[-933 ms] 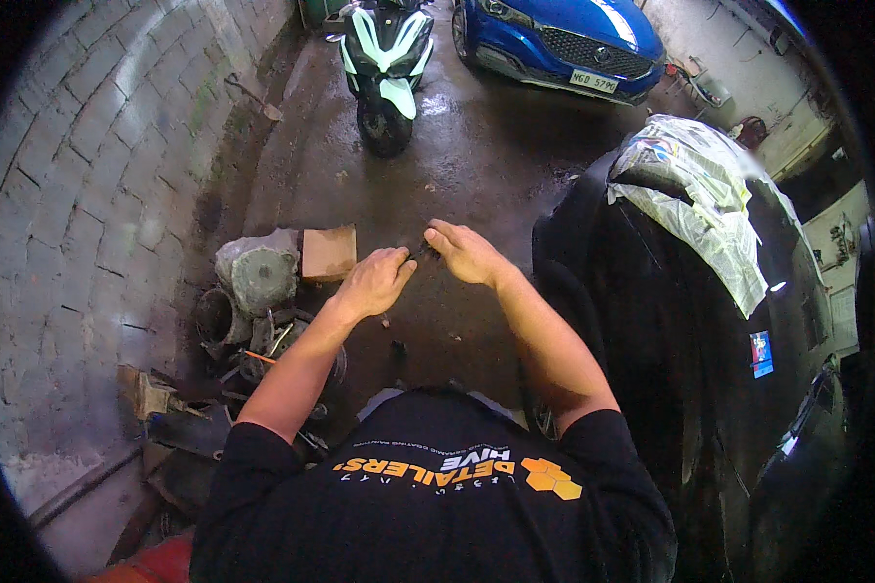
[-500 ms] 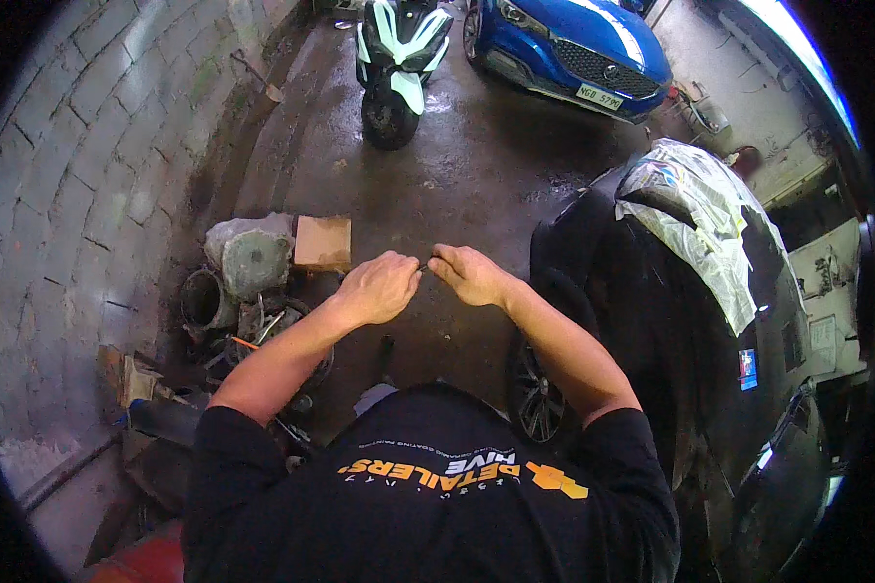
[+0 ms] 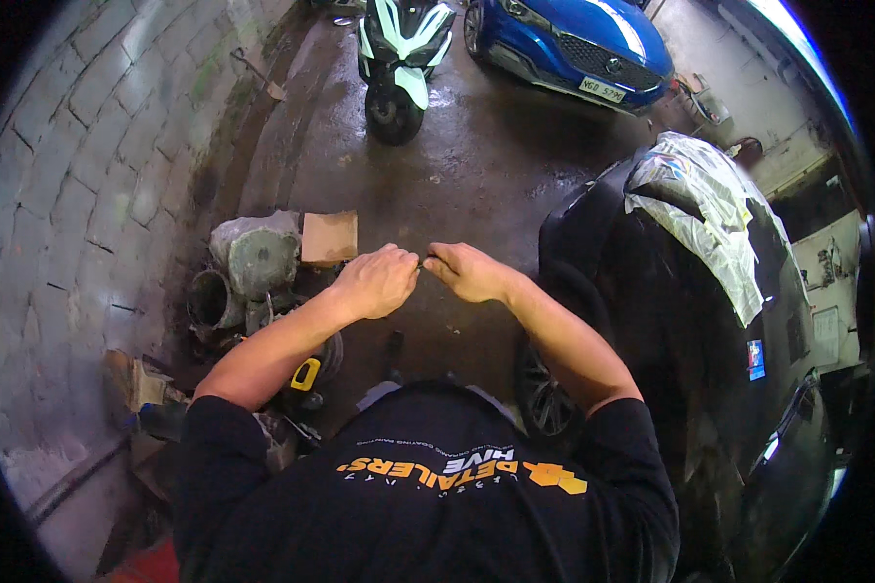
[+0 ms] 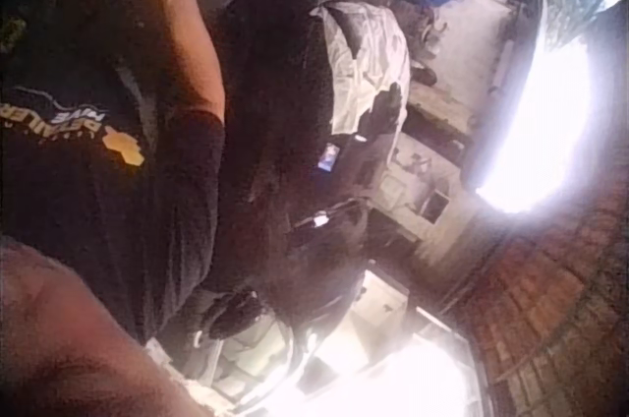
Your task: The person uses a hacksaw to cut a metal component clamped in a vise, then inspects and manipulates the cut piece and other small parts by hand. They move between the vise and a workbench, handling tools and parts throughout the process.
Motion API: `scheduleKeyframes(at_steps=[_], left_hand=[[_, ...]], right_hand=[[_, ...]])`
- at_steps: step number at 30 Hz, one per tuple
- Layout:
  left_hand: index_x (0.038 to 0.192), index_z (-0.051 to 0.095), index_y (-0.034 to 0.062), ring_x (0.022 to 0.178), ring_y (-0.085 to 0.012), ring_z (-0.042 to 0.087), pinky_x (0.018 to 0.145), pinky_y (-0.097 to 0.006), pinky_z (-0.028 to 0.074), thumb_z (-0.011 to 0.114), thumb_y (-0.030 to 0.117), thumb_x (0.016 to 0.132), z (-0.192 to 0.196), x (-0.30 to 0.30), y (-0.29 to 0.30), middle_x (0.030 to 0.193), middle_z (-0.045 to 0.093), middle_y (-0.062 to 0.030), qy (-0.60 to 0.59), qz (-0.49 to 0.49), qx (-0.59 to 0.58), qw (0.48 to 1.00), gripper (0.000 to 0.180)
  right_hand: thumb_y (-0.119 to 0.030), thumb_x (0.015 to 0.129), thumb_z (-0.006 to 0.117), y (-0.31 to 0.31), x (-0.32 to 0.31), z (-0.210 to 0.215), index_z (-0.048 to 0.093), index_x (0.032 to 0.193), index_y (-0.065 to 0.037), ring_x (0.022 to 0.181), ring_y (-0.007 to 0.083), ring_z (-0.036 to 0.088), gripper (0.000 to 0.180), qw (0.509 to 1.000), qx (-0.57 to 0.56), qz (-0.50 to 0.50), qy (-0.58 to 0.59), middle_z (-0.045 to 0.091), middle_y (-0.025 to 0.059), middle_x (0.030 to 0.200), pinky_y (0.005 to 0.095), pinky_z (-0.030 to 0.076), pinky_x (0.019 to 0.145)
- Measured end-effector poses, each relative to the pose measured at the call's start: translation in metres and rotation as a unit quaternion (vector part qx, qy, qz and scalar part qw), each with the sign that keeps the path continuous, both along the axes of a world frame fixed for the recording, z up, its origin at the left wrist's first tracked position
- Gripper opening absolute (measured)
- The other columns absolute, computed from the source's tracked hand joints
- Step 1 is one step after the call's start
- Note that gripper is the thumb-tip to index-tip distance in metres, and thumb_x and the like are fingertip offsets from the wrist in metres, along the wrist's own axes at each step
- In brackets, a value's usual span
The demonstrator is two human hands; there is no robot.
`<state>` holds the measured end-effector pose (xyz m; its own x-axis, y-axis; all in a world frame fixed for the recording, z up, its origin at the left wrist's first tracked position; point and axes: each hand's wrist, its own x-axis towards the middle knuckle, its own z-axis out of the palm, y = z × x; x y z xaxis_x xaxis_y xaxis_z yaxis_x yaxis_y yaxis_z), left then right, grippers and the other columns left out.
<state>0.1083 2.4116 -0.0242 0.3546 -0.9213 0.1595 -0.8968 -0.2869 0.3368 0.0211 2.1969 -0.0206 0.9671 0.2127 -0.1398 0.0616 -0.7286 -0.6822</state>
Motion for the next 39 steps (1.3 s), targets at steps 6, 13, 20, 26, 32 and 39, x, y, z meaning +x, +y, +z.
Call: scheduleKeyframes(at_steps=[6, 13, 20, 26, 32, 39], left_hand=[[0.105, 0.061, -0.0029, 0.099, -0.0445, 0.065, 0.085, -0.053, 0.052, 0.051, 0.024, 0.104, -0.017, 0.03, -0.007, 0.097, 0.068, -0.024, 0.093, 0.02, -0.013, 0.995, 0.029], [0.107, 0.06, -0.0044, 0.095, -0.0429, 0.065, 0.086, -0.047, 0.05, 0.049, 0.027, 0.106, -0.028, 0.061, 0.012, 0.092, 0.067, -0.0238, 0.303, 0.105, -0.08, 0.944, 0.034], [0.114, 0.064, 0.0041, 0.088, -0.0154, 0.064, 0.058, -0.032, 0.055, 0.05, 0.031, 0.107, -0.061, 0.114, 0.041, 0.098, 0.068, -0.0063, 0.512, 0.106, -0.232, 0.82, 0.031], [0.11, 0.065, 0.0064, 0.093, -0.0155, 0.068, 0.056, -0.032, 0.058, 0.049, 0.03, 0.108, -0.03, 0.125, 0.042, 0.1, 0.067, -0.0055, 0.626, 0.194, -0.274, 0.704, 0.029], [0.108, 0.065, 0.0066, 0.075, -0.017, 0.066, 0.052, -0.033, 0.055, 0.049, 0.028, 0.107, -0.044, 0.172, -0.003, 0.092, 0.069, -0.0084, 0.596, 0.206, -0.268, 0.729, 0.027], [0.104, 0.066, 0.0028, 0.076, -0.0142, 0.067, 0.058, -0.03, 0.055, 0.05, 0.028, 0.107, -0.049, 0.223, -0.138, 0.087, 0.069, -0.0073, 0.596, 0.237, -0.224, 0.734, 0.03]], right_hand=[[-0.048, 0.112, 0.043, -0.025, 0.035, -0.04, 0.062, 0.105, -0.003, 0.085, 0.0179, 0.061, 0.05, 0.961, 0.258, -0.072, 0.072, 0.067, 0.0066, 0.092, 0.0388, 0.049, 0.081], [-0.053, 0.111, 0.04, -0.068, 0.024, -0.126, 0.066, 0.111, -0.002, 0.097, 0.0209, 0.065, 0.057, 0.831, 0.475, -0.273, 0.096, 0.068, 0.0103, 0.105, 0.0371, 0.052, 0.087], [-0.057, 0.106, 0.049, -0.113, -0.068, -0.259, 0.069, 0.104, -0.003, 0.082, 0.0235, 0.066, 0.057, 0.764, 0.424, -0.462, 0.152, 0.068, 0.009, 0.095, 0.0389, 0.055, 0.075], [-0.051, 0.107, 0.052, -0.133, -0.111, -0.306, 0.066, 0.1, -0.006, 0.08, 0.0225, 0.066, 0.048, 0.704, 0.442, -0.548, 0.086, 0.067, 0.007, 0.09, 0.038, 0.053, 0.072], [-0.048, 0.107, 0.054, -0.199, -0.07, -0.305, 0.065, 0.102, -0.007, 0.082, 0.0192, 0.065, 0.043, 0.755, 0.396, -0.518, 0.07, 0.066, 0.0048, 0.092, 0.0379, 0.053, 0.075], [-0.044, 0.105, 0.058, -0.304, 0.035, -0.305, 0.067, 0.11, -0.004, 0.079, 0.0167, 0.065, 0.04, 0.77, 0.388, -0.504, 0.05, 0.066, 0.0048, 0.092, 0.0336, 0.051, 0.069]])
